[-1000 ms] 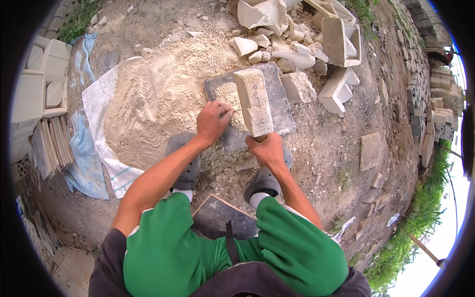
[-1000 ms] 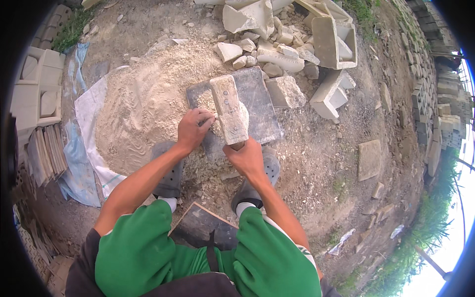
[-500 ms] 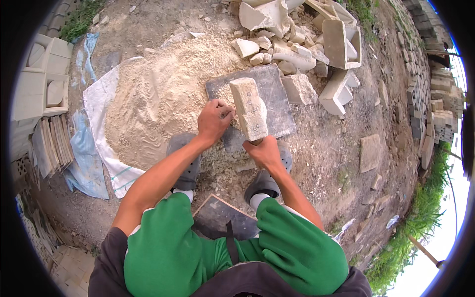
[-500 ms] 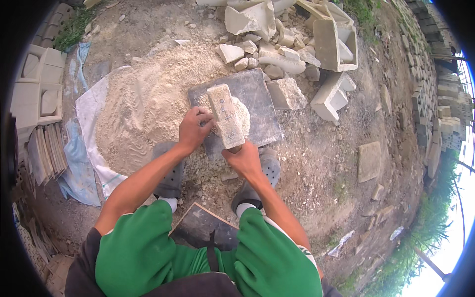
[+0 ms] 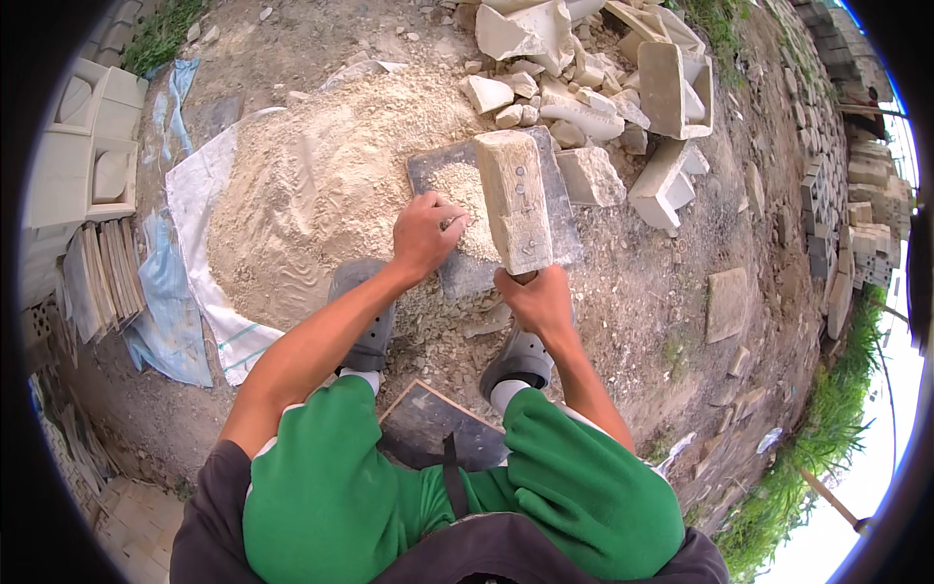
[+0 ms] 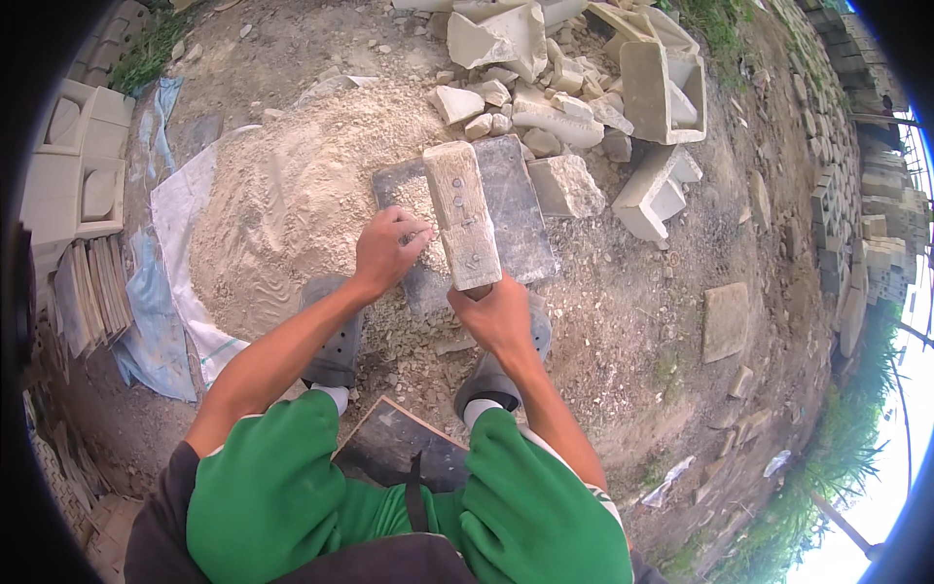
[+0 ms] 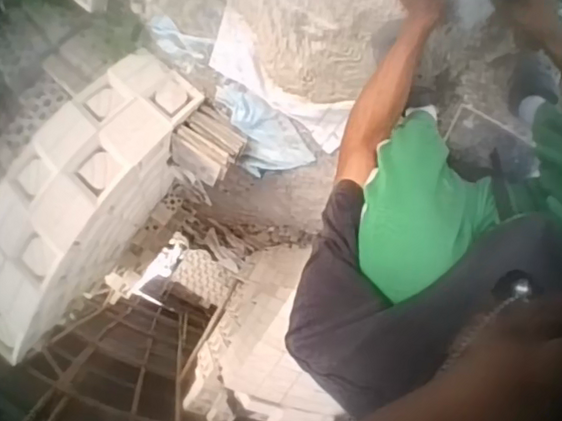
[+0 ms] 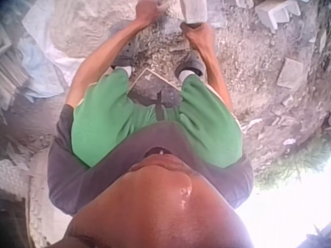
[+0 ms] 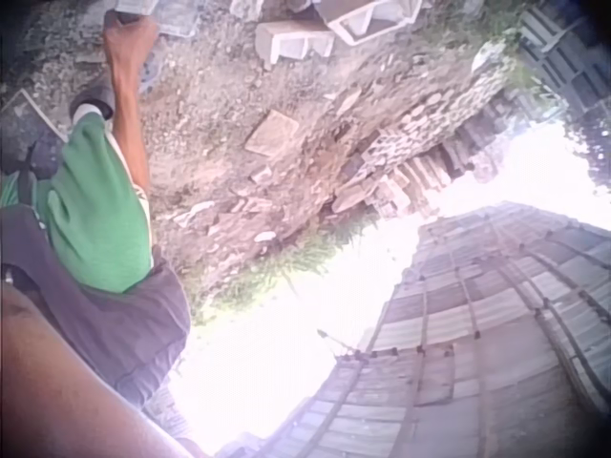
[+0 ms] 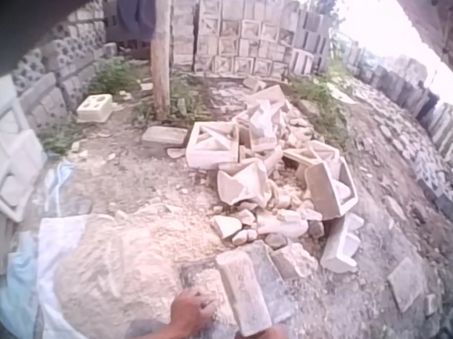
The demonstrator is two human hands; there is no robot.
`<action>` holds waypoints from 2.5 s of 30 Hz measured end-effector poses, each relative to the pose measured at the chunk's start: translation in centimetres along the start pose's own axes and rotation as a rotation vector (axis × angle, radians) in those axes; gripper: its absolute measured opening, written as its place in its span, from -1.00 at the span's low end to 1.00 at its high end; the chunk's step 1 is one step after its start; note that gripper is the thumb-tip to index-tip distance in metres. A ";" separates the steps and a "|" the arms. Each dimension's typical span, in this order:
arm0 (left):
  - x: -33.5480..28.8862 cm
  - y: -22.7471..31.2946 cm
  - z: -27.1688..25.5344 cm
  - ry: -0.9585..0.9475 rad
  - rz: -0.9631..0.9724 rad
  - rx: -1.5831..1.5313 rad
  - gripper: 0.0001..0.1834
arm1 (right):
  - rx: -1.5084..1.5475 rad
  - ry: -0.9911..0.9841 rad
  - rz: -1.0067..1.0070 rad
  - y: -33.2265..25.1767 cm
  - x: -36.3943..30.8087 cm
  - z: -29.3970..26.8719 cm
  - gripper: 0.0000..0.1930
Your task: The person uses a mallet to break a small stone into fragments on a square tile while sitting on the ground.
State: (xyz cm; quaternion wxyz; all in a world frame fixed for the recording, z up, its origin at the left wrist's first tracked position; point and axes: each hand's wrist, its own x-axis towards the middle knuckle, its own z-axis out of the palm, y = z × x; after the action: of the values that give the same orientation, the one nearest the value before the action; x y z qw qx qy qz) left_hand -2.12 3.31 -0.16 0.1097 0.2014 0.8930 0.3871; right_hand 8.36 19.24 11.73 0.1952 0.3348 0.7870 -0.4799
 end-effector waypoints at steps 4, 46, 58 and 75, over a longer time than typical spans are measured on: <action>-0.2 -0.4 -0.4 0.049 -0.055 -0.084 -0.84 | -0.013 0.006 -0.082 3.0 1.3 2.0 -0.62; 3.9 0.2 -1.7 -0.149 0.100 -0.030 -0.82 | 0.065 0.052 0.077 6.0 1.5 0.6 -0.64; 0.3 0.6 -1.7 -0.191 0.068 -0.007 -0.86 | 0.024 0.068 -0.055 2.6 0.2 0.2 -0.66; 1.7 0.3 -3.3 -0.031 -0.131 -0.126 -0.82 | -0.200 -0.050 -0.042 4.2 0.8 1.4 -0.55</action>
State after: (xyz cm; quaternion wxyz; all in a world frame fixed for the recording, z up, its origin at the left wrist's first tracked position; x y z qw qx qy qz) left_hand -4.71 2.11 2.25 0.1611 0.1415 0.8762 0.4316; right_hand 10.78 19.64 7.94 0.2372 0.2848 0.8328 -0.4111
